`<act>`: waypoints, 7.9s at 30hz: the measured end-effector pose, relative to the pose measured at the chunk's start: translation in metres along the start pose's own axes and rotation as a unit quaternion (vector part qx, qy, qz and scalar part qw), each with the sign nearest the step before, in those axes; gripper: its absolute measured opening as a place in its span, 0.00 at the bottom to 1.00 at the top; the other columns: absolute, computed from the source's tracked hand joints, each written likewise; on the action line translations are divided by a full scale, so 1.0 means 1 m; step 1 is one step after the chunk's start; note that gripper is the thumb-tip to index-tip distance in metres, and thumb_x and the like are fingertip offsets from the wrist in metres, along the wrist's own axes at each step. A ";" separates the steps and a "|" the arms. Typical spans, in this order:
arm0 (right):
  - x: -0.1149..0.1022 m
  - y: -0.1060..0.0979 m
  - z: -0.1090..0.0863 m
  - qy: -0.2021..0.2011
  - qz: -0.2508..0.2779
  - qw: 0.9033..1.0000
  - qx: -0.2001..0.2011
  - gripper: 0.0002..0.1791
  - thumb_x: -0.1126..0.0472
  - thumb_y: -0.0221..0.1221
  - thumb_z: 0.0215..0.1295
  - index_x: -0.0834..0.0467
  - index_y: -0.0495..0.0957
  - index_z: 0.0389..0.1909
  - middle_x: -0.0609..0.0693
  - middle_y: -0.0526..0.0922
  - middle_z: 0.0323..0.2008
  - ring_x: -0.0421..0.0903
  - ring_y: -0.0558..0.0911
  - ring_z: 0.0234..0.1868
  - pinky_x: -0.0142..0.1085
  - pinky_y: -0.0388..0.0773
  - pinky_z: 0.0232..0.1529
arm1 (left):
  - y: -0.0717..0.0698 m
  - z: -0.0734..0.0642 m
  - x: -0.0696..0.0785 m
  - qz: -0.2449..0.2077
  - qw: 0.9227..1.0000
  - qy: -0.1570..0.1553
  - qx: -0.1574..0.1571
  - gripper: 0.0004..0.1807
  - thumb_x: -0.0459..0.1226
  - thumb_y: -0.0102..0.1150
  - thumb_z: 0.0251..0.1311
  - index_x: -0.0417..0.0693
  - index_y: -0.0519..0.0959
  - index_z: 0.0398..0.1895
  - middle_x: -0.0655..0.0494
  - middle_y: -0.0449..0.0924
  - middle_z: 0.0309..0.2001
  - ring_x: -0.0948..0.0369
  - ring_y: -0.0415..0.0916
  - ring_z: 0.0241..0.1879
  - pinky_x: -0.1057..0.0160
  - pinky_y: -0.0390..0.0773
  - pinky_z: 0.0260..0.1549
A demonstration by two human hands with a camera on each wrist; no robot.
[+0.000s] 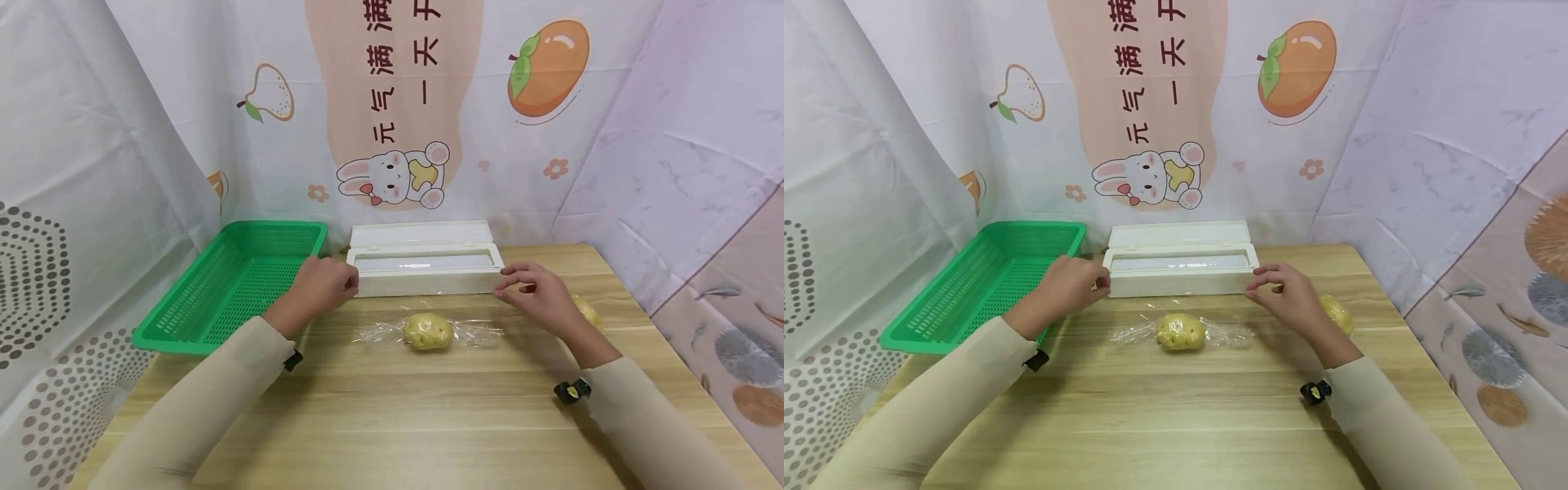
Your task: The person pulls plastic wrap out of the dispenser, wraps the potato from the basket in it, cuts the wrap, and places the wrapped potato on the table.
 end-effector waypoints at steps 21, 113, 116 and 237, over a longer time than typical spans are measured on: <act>-0.006 -0.012 -0.034 -0.066 -0.009 0.994 -0.082 0.09 0.59 0.76 0.57 0.42 0.89 0.33 0.45 0.84 0.53 0.48 0.83 0.53 0.42 0.83 0.45 | 0.000 -0.063 0.025 -0.046 0.998 0.041 0.008 0.07 0.43 0.76 0.56 0.64 0.85 0.26 0.73 0.83 0.28 0.70 0.77 0.30 0.61 0.64 0.33; -0.066 0.083 -0.011 -0.151 -0.374 0.874 -0.272 0.19 0.48 0.64 0.69 0.61 0.81 0.47 0.54 0.81 0.43 0.55 0.80 0.45 0.53 0.79 0.47 | 0.070 -0.016 0.080 0.000 0.990 0.093 -0.104 0.17 0.57 0.63 0.66 0.55 0.86 0.38 0.57 0.81 0.47 0.55 0.77 0.52 0.42 0.66 0.67; -0.067 0.078 -0.007 -0.147 -0.337 0.894 -0.257 0.18 0.45 0.67 0.64 0.56 0.82 0.41 0.51 0.82 0.39 0.53 0.81 0.41 0.53 0.79 0.45 | 0.067 -0.015 0.076 -0.033 0.991 0.079 -0.101 0.18 0.59 0.67 0.58 0.57 0.84 0.32 0.59 0.80 0.42 0.56 0.77 0.48 0.42 0.67 0.64; -0.087 0.072 -0.049 -0.220 -0.107 0.936 -0.253 0.28 0.59 0.82 0.41 0.34 0.81 0.42 0.59 0.62 0.75 0.56 0.71 0.68 0.51 0.78 0.60 | 0.073 -0.045 0.103 -0.503 0.863 0.048 -0.029 0.01 0.37 0.69 0.66 0.51 0.86 0.36 0.60 0.77 0.48 0.62 0.79 0.52 0.61 0.84 0.53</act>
Point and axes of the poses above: each hand's wrist, its own z-axis towards the middle knuckle, its own y-axis out of the palm, x = y × z, the point moved 1 cm from there along z, towards the middle knuckle
